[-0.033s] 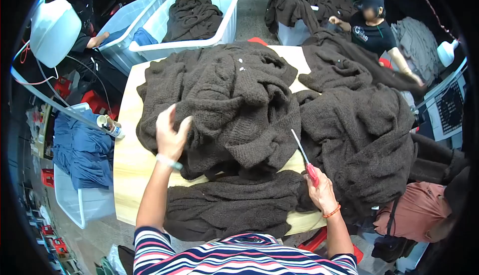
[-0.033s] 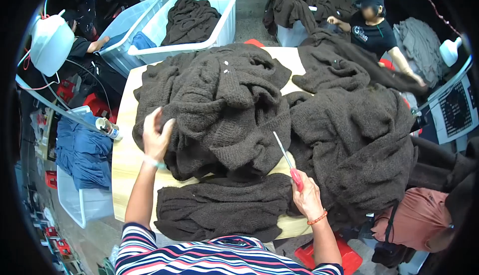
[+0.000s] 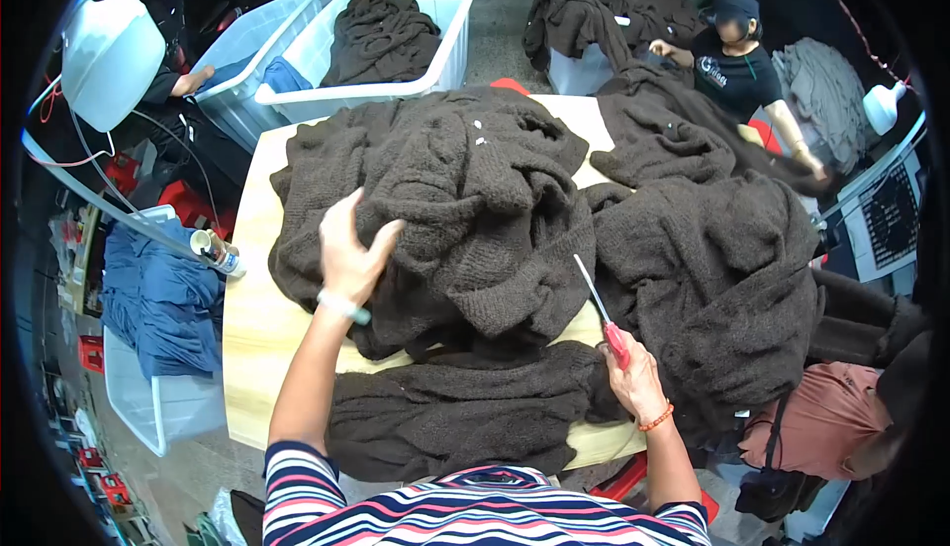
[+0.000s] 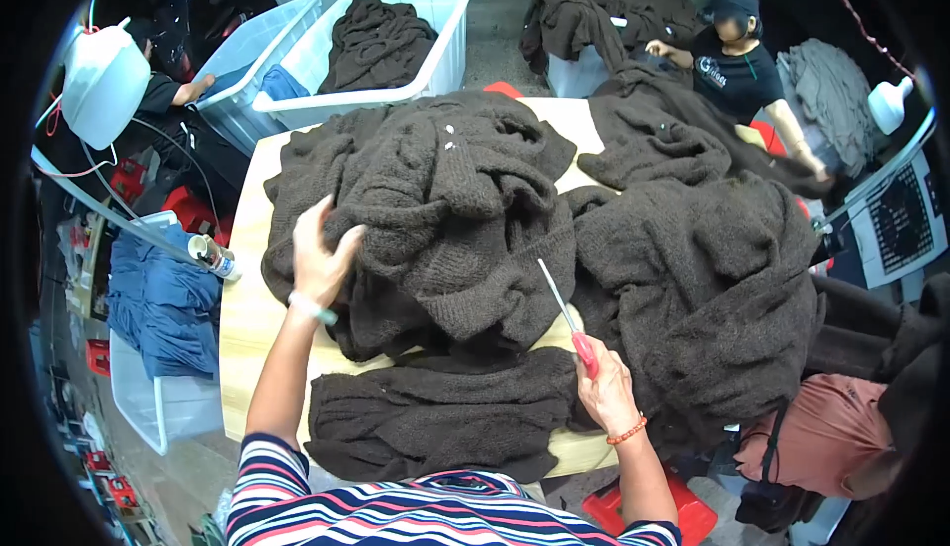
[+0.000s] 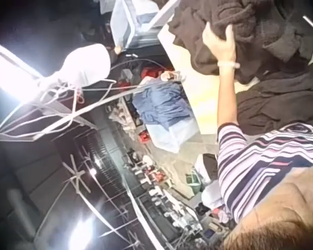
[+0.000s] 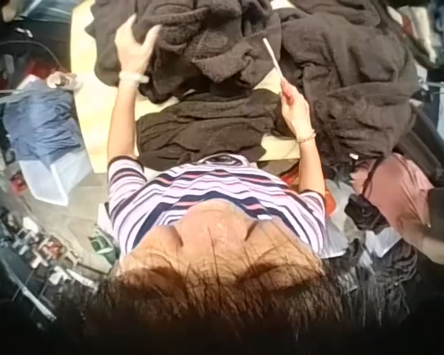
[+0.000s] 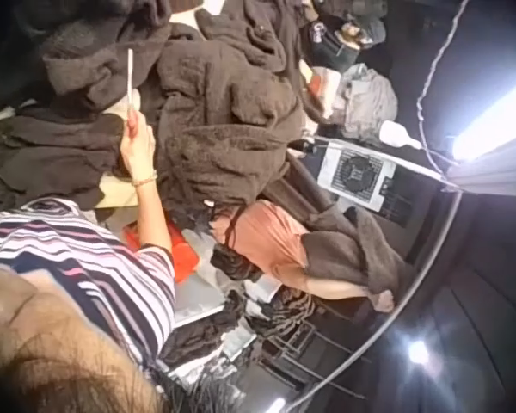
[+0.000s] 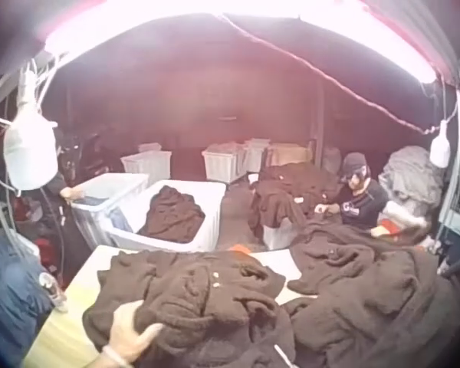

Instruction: Trim excess threads from brown knitted garments using scissors.

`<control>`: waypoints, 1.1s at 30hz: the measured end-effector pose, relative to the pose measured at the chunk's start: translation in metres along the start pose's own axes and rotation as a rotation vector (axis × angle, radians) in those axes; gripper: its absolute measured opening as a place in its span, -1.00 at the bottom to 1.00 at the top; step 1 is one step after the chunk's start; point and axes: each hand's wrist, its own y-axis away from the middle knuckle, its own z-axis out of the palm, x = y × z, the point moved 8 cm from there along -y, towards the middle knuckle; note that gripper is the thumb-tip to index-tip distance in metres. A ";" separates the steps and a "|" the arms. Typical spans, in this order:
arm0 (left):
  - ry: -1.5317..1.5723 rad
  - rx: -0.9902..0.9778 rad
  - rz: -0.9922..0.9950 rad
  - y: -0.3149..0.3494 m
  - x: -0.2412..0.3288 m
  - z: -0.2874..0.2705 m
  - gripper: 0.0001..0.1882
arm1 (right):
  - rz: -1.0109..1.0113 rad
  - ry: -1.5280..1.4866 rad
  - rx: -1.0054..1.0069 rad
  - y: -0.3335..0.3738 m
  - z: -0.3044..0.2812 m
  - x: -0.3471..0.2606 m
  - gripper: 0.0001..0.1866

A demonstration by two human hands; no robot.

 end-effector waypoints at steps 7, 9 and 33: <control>-0.329 -0.335 0.337 -0.068 0.069 0.116 -0.08 | -0.075 0.041 -0.047 -0.014 0.013 -0.041 -0.71; -0.177 -0.645 0.390 -0.042 0.048 0.151 -0.20 | -0.102 0.093 -0.048 -0.017 0.015 -0.040 -0.72; 0.422 -0.511 -0.067 -0.005 0.006 0.240 -0.77 | -0.110 0.199 -0.156 -0.087 0.038 -0.059 -0.84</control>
